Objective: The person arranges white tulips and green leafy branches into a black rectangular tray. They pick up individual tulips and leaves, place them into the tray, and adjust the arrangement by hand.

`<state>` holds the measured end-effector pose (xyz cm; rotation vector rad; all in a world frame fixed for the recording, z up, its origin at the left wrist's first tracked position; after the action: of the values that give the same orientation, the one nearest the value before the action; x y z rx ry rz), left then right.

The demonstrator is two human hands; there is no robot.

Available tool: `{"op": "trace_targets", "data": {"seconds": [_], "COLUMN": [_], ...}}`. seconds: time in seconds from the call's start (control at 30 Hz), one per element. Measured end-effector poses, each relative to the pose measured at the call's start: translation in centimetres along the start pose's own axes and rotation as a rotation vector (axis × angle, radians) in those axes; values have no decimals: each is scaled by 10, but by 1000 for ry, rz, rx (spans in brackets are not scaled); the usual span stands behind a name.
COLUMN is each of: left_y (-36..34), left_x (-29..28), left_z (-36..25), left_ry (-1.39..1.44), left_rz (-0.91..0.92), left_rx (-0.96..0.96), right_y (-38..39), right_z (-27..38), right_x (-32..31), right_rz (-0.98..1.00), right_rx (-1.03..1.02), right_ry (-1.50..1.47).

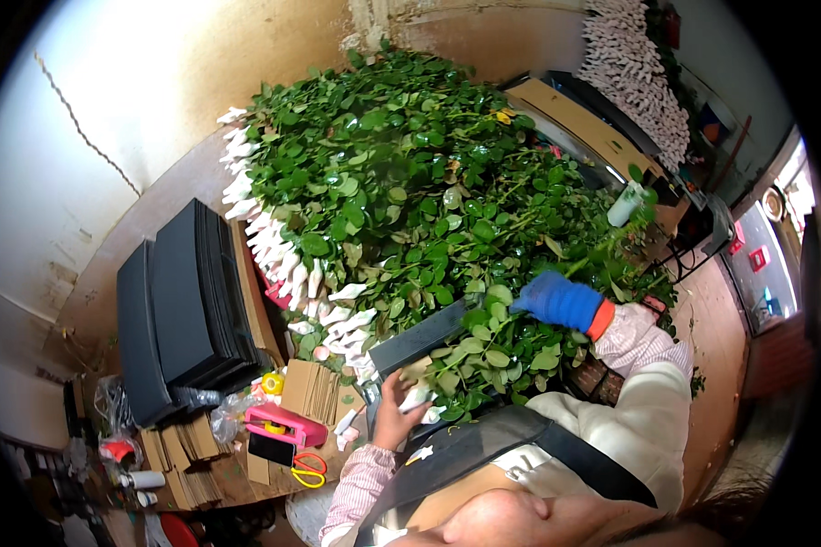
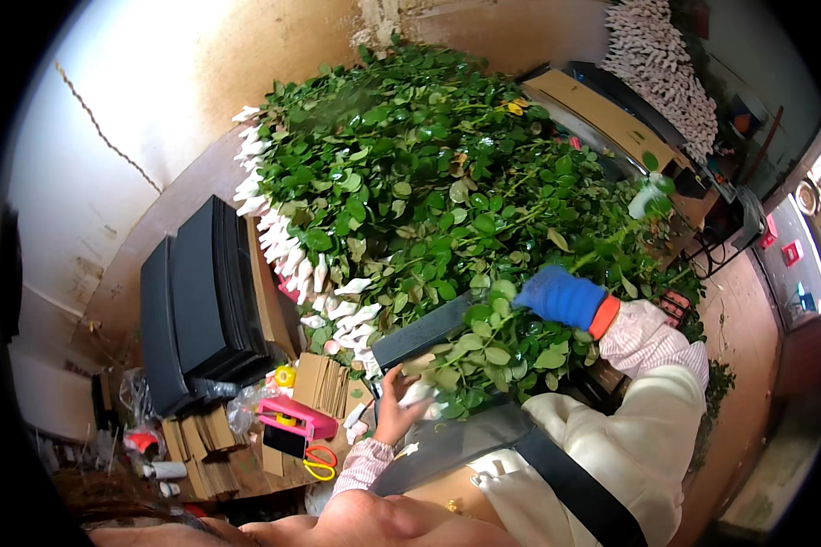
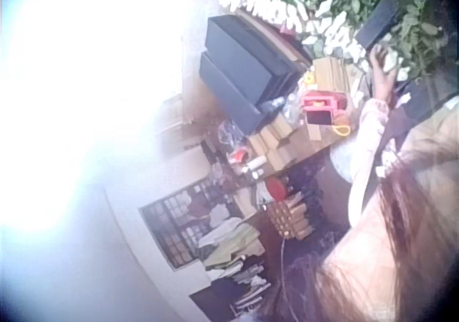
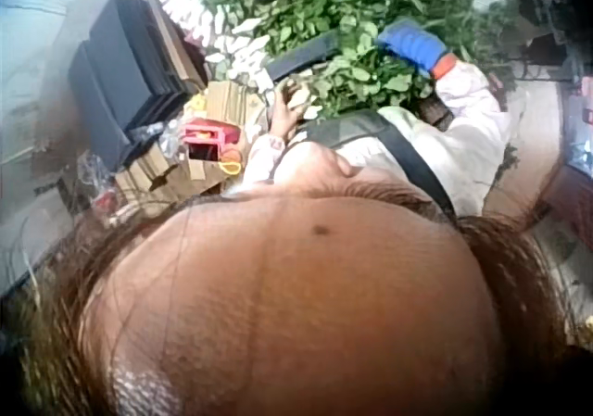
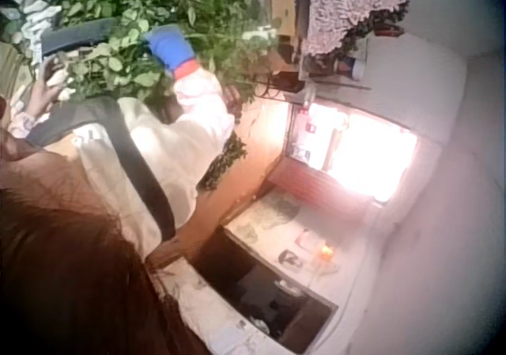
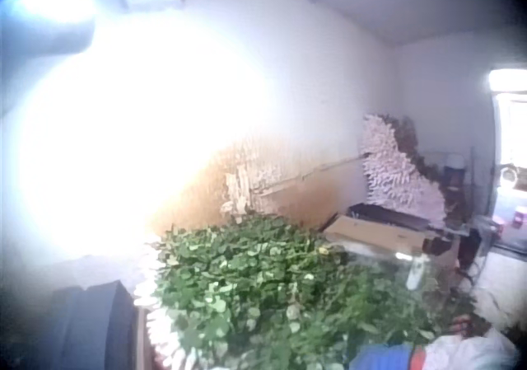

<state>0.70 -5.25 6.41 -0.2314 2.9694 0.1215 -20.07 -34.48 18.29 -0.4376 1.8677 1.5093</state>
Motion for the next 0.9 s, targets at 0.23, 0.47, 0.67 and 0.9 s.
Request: {"op": "trace_targets", "data": {"seconds": [0.23, 0.47, 0.67, 0.9], "left_y": [-5, 5, -6, -8], "left_x": [-1, 8, 6, 5], "left_z": [-44, -25, -34, -29], "left_ry": [-343, -594, -624, -761], "left_rz": [85, 98, 107, 20], "left_rx": [64, 99, 124, 99], "right_y": [-37, -19, -153, -192], "right_z": [15, -8, -33, -20], "right_x": [111, -125, -310, -335], "right_rz": [-234, -534, -1099, -1149], "right_rx": [97, -39, 38, 95], "right_ry": [-80, -34, -1, -141]}}
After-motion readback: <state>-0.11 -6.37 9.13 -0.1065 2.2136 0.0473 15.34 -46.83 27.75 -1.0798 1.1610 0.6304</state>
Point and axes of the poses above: each hand's wrist, its own y-axis away from the middle knuckle, its own x-axis out of the palm, z = x × y, the point moved 7 cm from there along -y, towards the middle knuckle, and after that the axes turned 14 degrees about z, right-handed, at the moved point
